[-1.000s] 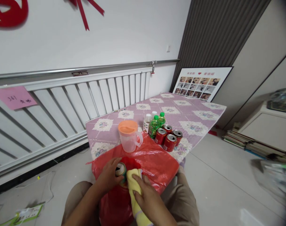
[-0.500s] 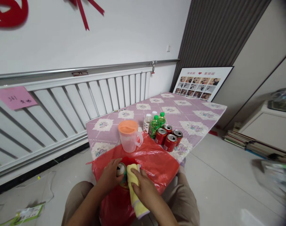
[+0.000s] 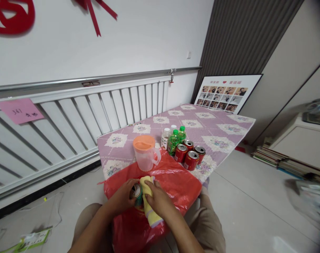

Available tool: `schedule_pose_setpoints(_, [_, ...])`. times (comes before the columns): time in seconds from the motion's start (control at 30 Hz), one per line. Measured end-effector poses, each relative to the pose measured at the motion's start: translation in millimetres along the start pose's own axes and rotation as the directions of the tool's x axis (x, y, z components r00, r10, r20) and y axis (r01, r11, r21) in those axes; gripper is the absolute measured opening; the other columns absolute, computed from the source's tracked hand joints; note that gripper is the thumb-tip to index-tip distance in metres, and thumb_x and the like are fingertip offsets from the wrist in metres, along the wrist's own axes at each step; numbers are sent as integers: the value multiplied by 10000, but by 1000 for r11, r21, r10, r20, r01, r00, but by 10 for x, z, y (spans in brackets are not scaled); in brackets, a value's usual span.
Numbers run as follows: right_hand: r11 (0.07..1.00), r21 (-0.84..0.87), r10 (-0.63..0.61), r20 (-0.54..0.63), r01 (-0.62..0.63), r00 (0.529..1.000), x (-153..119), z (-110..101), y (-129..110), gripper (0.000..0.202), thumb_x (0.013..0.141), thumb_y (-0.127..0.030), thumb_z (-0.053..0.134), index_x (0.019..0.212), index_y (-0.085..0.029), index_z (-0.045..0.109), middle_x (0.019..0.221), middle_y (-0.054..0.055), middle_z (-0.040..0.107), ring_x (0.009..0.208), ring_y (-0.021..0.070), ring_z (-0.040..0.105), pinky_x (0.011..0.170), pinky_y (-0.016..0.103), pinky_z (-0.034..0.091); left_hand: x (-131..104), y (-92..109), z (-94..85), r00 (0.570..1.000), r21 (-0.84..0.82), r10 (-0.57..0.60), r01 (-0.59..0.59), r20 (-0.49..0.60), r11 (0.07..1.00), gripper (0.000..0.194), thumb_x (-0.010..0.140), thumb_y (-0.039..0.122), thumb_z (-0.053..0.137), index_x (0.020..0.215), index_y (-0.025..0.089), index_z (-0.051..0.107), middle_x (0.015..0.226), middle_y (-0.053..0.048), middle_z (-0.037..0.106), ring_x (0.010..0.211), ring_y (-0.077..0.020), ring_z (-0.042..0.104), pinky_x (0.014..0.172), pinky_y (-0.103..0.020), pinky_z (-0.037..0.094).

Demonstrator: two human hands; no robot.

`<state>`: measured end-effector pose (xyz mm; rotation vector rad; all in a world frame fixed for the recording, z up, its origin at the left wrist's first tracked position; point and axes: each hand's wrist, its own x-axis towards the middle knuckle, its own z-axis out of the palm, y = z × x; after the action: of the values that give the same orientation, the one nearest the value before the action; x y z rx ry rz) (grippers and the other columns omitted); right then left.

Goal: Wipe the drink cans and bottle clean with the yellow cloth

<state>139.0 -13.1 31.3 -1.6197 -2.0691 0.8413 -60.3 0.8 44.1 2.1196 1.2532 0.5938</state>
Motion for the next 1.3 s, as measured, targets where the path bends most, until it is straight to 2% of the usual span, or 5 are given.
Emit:
schedule_pose_setpoints(0.3, [999,-35,41,47,-39,998,-288,9,-103,580,840,-184,508,1413,-231,436,1446,161,429,1237,262,540,966,340,430,-12,-99,40,1000,0,-10,10,-5,1000,714,605,26,506,1293,211,466,1308,-86,568,1189,-222,556,1031,-368,452])
schedule_pose_setpoints(0.77, [998,50,20,125,-26,992,-607,-38,-189,596,803,-142,529,1388,-247,488,1420,120,494,1285,243,503,1054,326,389,-1,-109,-51,998,-15,5,-4,57,1000,674,642,65,535,1292,242,491,1290,-64,601,1086,-216,617,958,-351,500])
schedule_pose_setpoints(0.9, [998,61,13,91,-18,996,-612,-63,-123,600,810,-149,521,1400,-247,473,1427,110,483,1305,223,479,1071,316,371,-21,-99,-30,999,0,12,-12,51,1000,733,627,52,527,1330,251,467,1369,-71,546,1224,-233,542,1056,-386,429])
schedule_pose_setpoints(1.13, [998,37,48,35,-50,998,-500,-89,-95,583,827,-142,500,1405,-201,465,1378,151,500,1239,228,539,1025,317,414,-48,-42,146,960,181,-219,250,-177,951,721,663,243,673,1348,210,450,1363,-133,517,1255,-320,494,1053,-475,389])
schedule_pose_setpoints(1.3, [999,32,42,36,-43,998,-404,-6,-23,583,826,-169,518,1404,-219,460,1382,142,493,1255,234,523,1008,320,419,-32,-12,210,935,204,-275,320,-223,925,630,699,270,658,1302,220,484,1274,-112,585,1198,-306,541,992,-433,431])
